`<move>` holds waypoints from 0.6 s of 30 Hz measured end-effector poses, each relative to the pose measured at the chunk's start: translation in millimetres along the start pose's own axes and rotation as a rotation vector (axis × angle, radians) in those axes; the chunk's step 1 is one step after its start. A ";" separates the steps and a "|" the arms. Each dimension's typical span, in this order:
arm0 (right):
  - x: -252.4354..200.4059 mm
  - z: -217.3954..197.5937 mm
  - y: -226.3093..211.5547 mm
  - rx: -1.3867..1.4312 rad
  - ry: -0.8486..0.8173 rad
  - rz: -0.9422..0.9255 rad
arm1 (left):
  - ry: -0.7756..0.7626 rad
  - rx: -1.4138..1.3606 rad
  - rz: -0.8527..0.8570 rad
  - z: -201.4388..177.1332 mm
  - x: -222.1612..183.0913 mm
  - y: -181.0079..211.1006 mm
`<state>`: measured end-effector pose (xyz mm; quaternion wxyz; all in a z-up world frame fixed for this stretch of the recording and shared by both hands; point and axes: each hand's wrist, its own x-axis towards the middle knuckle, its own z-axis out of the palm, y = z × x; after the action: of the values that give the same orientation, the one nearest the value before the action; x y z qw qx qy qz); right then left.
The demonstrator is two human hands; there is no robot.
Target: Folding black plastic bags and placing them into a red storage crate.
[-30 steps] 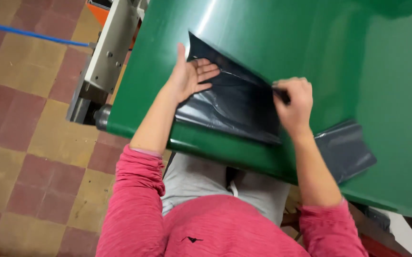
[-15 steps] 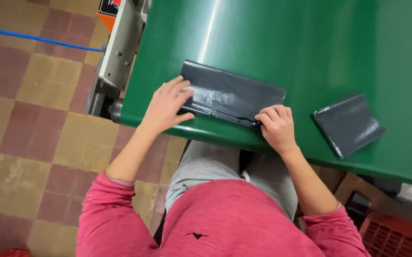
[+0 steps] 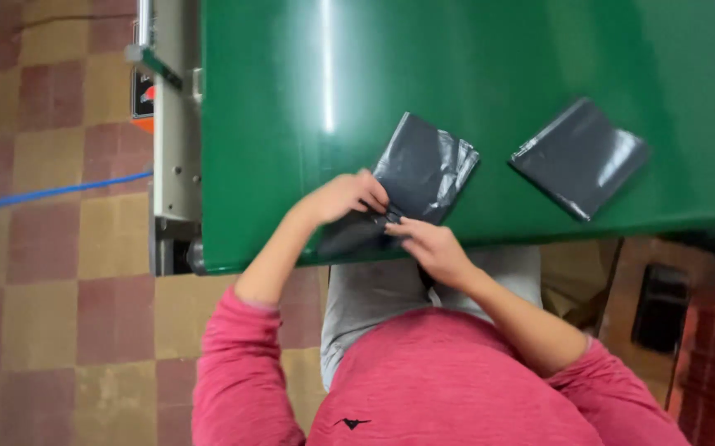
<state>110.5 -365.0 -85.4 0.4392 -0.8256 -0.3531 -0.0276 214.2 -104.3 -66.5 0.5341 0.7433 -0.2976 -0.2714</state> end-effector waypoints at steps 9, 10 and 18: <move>24.1 -30.2 53.5 1.409 0.579 0.841 | 0.468 0.388 -0.275 10.4 63.8 -19.3; 24.6 -33.2 59.4 1.484 0.553 0.929 | 0.561 0.691 -0.245 20.4 69.1 -5.3; 0.9 -11.5 57.3 1.272 0.616 0.911 | 0.752 0.912 0.028 50.6 78.2 34.7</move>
<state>148.9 -394.0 -118.4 0.8659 -0.4379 0.2022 0.1327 225.3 -202.4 -54.2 0.2331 0.9390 -0.1842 0.1733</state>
